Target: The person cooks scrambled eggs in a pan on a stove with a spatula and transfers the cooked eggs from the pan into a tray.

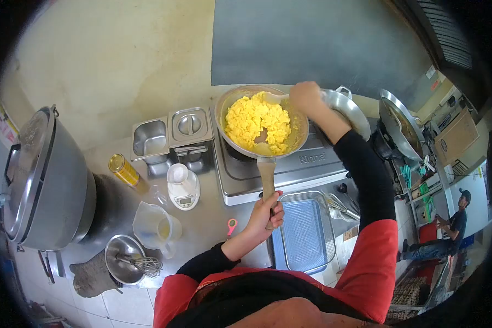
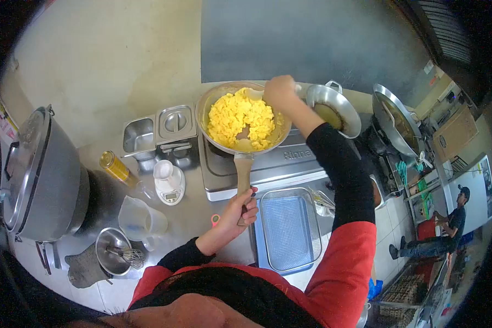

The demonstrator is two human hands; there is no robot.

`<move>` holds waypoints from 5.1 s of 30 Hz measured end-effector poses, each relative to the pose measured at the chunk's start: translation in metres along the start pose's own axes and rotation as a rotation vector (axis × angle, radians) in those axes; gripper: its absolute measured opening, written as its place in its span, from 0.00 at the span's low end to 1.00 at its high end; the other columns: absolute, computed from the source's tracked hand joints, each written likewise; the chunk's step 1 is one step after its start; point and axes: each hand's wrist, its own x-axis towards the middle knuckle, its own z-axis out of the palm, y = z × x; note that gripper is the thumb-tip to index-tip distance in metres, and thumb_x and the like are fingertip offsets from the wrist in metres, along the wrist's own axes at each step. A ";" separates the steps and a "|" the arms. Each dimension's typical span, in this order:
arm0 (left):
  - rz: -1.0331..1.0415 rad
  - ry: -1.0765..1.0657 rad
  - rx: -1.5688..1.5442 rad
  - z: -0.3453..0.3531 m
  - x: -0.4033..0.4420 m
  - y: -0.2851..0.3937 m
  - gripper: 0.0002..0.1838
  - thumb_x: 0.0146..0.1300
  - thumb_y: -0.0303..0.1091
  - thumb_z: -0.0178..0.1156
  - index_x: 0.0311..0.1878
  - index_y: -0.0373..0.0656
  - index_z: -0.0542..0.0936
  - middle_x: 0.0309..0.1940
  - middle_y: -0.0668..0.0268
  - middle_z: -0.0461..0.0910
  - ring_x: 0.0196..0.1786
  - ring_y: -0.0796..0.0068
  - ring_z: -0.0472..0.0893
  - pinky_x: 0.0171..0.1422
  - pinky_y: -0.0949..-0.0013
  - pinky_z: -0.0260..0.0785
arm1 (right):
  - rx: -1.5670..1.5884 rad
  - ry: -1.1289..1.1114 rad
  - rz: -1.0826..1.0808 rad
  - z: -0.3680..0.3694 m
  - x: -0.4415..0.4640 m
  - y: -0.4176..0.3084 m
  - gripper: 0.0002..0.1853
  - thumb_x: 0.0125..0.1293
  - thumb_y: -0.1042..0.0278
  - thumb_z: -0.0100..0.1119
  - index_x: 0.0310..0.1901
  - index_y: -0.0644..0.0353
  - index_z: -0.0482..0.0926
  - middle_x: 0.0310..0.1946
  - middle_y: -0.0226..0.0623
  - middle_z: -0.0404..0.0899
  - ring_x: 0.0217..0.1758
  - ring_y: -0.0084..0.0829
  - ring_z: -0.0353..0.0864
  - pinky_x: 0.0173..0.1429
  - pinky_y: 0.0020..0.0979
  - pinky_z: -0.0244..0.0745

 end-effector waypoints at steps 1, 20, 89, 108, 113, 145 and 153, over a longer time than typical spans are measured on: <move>0.001 -0.006 0.005 -0.001 0.000 0.000 0.11 0.61 0.38 0.51 0.43 0.45 0.65 0.17 0.74 0.60 0.14 0.85 0.58 0.15 0.78 0.49 | -0.077 0.072 0.062 0.032 0.006 -0.011 0.05 0.47 0.69 0.55 0.26 0.55 0.81 0.23 0.37 0.80 0.25 0.33 0.80 0.28 0.32 0.73; 0.044 0.068 -0.011 0.005 -0.001 -0.003 0.11 0.61 0.40 0.51 0.33 0.47 0.62 0.16 0.74 0.60 0.14 0.85 0.58 0.14 0.79 0.50 | 0.156 0.146 -0.092 0.050 -0.007 -0.076 0.08 0.53 0.68 0.50 0.27 0.56 0.79 0.23 0.40 0.79 0.28 0.36 0.80 0.28 0.36 0.73; 0.002 0.000 -0.004 -0.001 0.000 0.000 0.10 0.62 0.40 0.50 0.32 0.48 0.61 0.17 0.73 0.60 0.15 0.84 0.58 0.15 0.78 0.51 | -0.147 0.161 0.029 0.013 0.020 0.030 0.08 0.52 0.66 0.51 0.26 0.54 0.80 0.24 0.39 0.79 0.28 0.36 0.80 0.30 0.35 0.75; 0.002 0.024 0.007 -0.002 0.000 -0.005 0.10 0.62 0.41 0.50 0.33 0.47 0.63 0.17 0.74 0.60 0.14 0.85 0.58 0.15 0.78 0.51 | -0.010 0.231 -0.181 0.036 -0.082 -0.070 0.05 0.49 0.69 0.53 0.22 0.52 0.79 0.19 0.35 0.78 0.23 0.32 0.79 0.25 0.33 0.72; 0.056 0.032 -0.003 0.001 0.000 -0.006 0.10 0.62 0.41 0.50 0.33 0.47 0.63 0.17 0.74 0.60 0.14 0.85 0.58 0.16 0.79 0.51 | 0.075 0.083 0.024 0.071 0.006 -0.012 0.09 0.52 0.65 0.50 0.27 0.58 0.79 0.25 0.40 0.78 0.28 0.39 0.79 0.28 0.37 0.73; -0.014 0.006 -0.004 -0.001 0.003 0.000 0.12 0.63 0.40 0.49 0.30 0.48 0.59 0.15 0.72 0.60 0.13 0.82 0.60 0.14 0.76 0.51 | 0.036 0.249 -0.109 0.038 -0.045 -0.054 0.05 0.48 0.70 0.53 0.24 0.57 0.79 0.18 0.37 0.78 0.22 0.32 0.80 0.25 0.31 0.72; 0.006 0.023 0.015 0.000 0.001 -0.003 0.11 0.62 0.40 0.49 0.32 0.47 0.61 0.17 0.73 0.60 0.14 0.84 0.58 0.14 0.79 0.51 | 0.059 0.192 -0.241 0.019 -0.063 -0.109 0.03 0.46 0.70 0.54 0.23 0.55 0.79 0.20 0.36 0.78 0.24 0.31 0.80 0.26 0.29 0.72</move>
